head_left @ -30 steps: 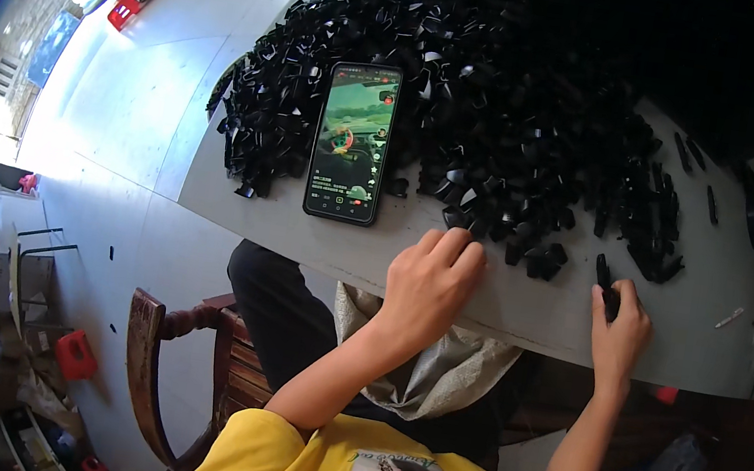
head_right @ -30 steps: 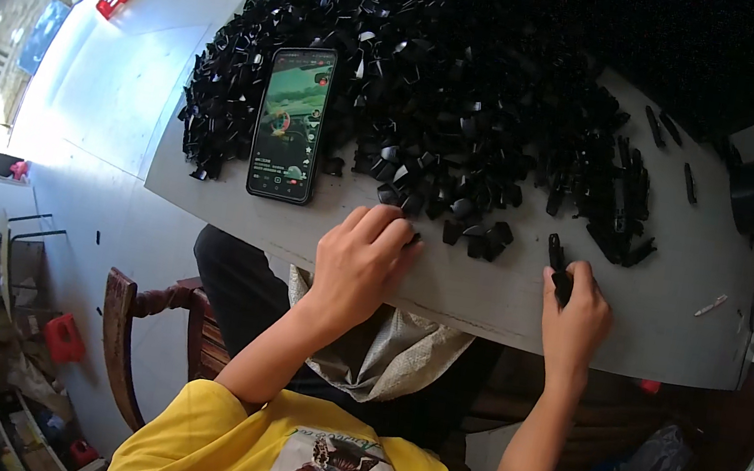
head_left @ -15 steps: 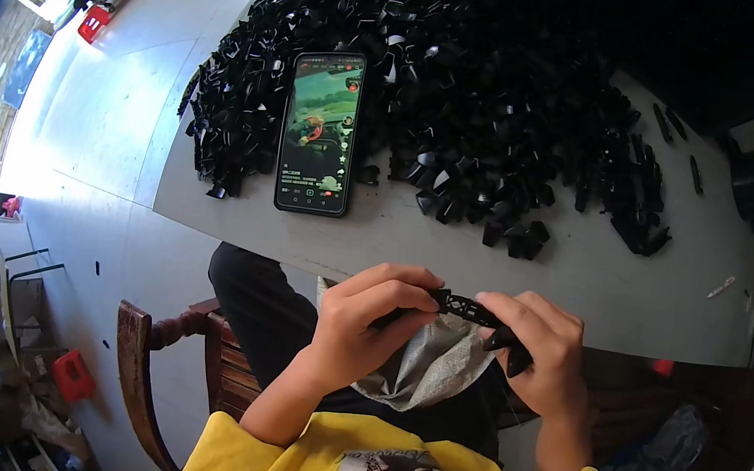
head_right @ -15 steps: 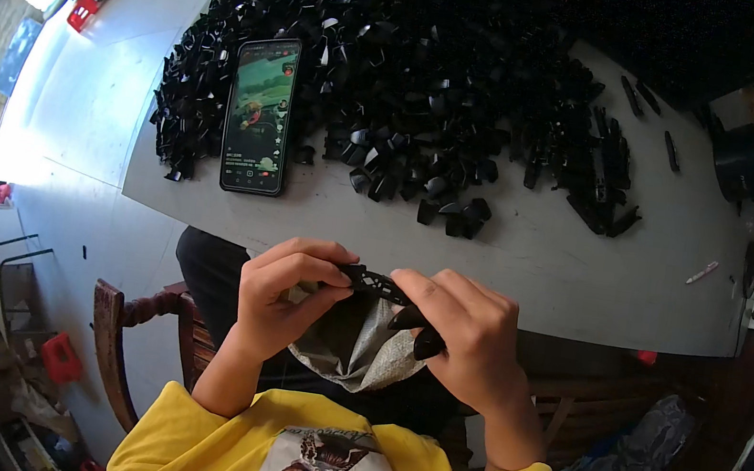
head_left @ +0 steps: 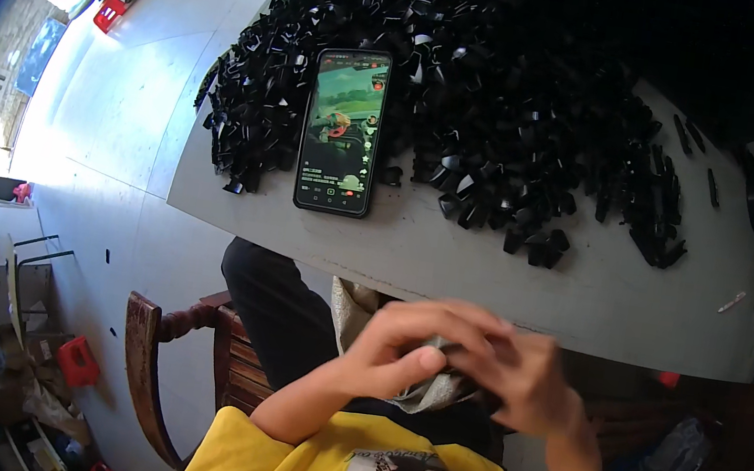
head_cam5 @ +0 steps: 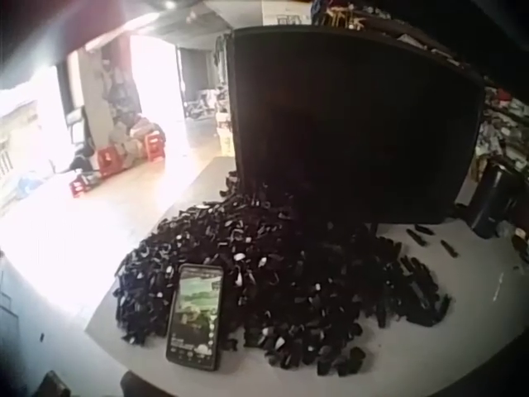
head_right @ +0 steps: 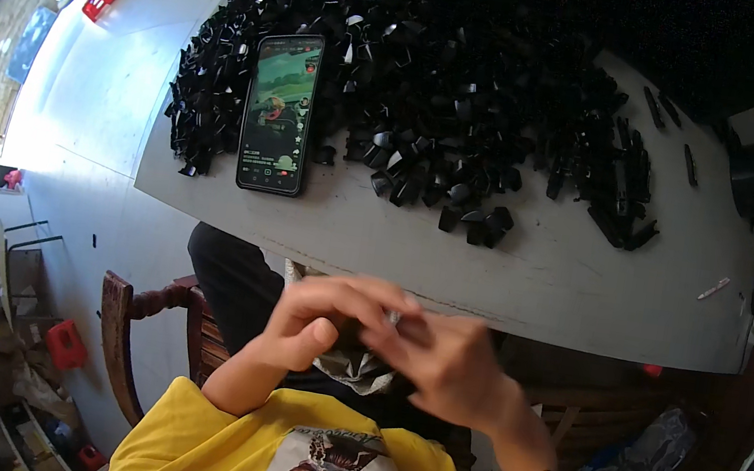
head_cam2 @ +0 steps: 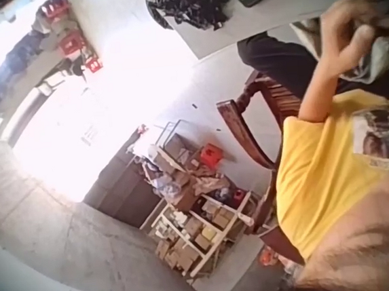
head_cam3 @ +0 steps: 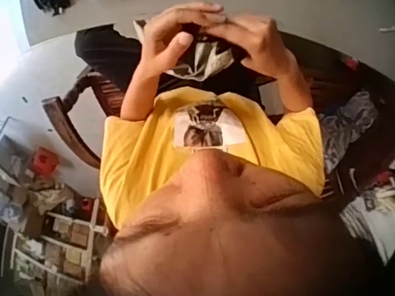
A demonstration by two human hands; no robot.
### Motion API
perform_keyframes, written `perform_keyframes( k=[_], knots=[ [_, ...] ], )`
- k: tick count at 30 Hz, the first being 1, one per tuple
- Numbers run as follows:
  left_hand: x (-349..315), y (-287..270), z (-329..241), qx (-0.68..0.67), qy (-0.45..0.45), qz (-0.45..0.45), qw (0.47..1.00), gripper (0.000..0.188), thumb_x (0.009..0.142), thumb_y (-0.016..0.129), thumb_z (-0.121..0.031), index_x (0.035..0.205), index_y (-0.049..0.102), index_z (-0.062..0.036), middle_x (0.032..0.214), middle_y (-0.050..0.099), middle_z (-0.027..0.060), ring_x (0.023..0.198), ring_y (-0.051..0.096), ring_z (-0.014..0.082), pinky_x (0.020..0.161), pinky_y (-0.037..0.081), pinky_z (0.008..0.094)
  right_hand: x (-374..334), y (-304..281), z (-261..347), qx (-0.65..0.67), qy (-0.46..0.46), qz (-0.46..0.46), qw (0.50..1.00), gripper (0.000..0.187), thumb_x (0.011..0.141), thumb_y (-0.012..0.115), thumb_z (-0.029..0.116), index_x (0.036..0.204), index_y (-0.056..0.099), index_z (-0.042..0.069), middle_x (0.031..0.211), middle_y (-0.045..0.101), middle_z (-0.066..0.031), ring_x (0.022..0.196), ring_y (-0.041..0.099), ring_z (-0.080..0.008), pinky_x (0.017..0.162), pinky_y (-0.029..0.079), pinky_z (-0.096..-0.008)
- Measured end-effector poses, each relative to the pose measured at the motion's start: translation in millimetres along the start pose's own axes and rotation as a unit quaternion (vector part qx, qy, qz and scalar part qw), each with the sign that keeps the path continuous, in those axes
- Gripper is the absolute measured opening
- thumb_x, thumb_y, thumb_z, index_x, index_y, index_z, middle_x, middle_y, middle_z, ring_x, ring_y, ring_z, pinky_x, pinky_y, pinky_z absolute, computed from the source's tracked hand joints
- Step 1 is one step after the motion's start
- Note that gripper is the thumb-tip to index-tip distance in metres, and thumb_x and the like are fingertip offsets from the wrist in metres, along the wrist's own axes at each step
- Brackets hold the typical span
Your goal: Assembling small black plastic components by hand at a workstation while referring to a smartphone.
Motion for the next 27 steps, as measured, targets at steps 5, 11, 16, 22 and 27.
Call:
perform_keyframes(
  k=[5, 11, 16, 22, 27],
  knots=[
    [-1.9, 16.3, 3.2, -0.040, 0.018, 0.061, 0.997, 0.050, 0.099, 0.042, -0.034, 0.082, 0.068, 0.0044, 0.096, 0.070, 0.0209, 0.092, 0.067, 0.0337, 0.086, 0.051, 0.0416, -7.8, 21.3, 13.8, 0.013, -0.016, -0.037, 0.999, 0.028, 0.069, 0.070, 0.012, 0.096, 0.069, 0.009, 0.092, 0.066, -0.0068, 0.074, 0.067, -0.0242, 0.059, 0.054, -0.0328],
    [6.5, 16.8, 22.0, 0.031, -0.011, 0.022, 0.999, 0.036, 0.095, 0.052, -0.029, 0.101, 0.062, 0.0051, 0.111, 0.062, 0.0193, 0.098, 0.061, 0.0307, 0.086, 0.047, 0.0358, -19.9, 25.3, -3.2, -0.027, 0.115, 0.093, 0.989, 0.018, 0.072, 0.064, 0.006, 0.090, 0.062, 0.006, 0.088, 0.061, -0.0124, 0.076, 0.065, -0.0254, 0.062, 0.053, -0.0370],
    [35.7, 9.7, 23.7, 0.489, 0.049, -0.063, 0.869, 0.026, 0.076, 0.067, -0.004, 0.102, 0.061, -0.0049, 0.095, 0.058, 0.0112, 0.083, 0.058, 0.0311, 0.071, 0.049, 0.0356, -30.9, -25.3, -51.8, -0.002, 0.226, -0.079, 0.971, 0.025, 0.073, 0.064, 0.001, 0.096, 0.056, 0.002, 0.088, 0.060, -0.0152, 0.082, 0.061, -0.0356, 0.069, 0.050, -0.0411],
    [56.1, 17.9, 45.3, 0.624, 0.050, -0.084, 0.775, 0.023, 0.074, 0.071, -0.019, 0.085, 0.052, -0.0105, 0.083, 0.048, 0.0041, 0.077, 0.054, 0.0202, 0.060, 0.045, 0.0326, -66.0, -89.3, -104.0, -0.367, 0.365, -0.276, 0.810, 0.035, 0.079, 0.065, 0.001, 0.112, 0.056, 0.008, 0.104, 0.063, -0.0128, 0.096, 0.062, -0.0347, 0.077, 0.050, -0.0405],
    [48.8, 12.5, 50.1, 0.638, 0.059, -0.085, 0.763, 0.021, 0.074, 0.071, -0.017, 0.086, 0.057, -0.0091, 0.093, 0.056, 0.0037, 0.076, 0.056, 0.0219, 0.060, 0.047, 0.0322, -76.2, -85.7, -121.4, -0.401, 0.411, -0.184, 0.798, 0.046, 0.074, 0.068, -0.005, 0.115, 0.052, 0.008, 0.113, 0.058, -0.0117, 0.099, 0.060, -0.0360, 0.078, 0.050, -0.0432]
  ],
)
Point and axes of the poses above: each hand's wrist, its own x-axis towards the middle knuckle, its own y-axis out of the palm, z = x × y, the point moved 5 cm from there along x, towards the middle knuckle
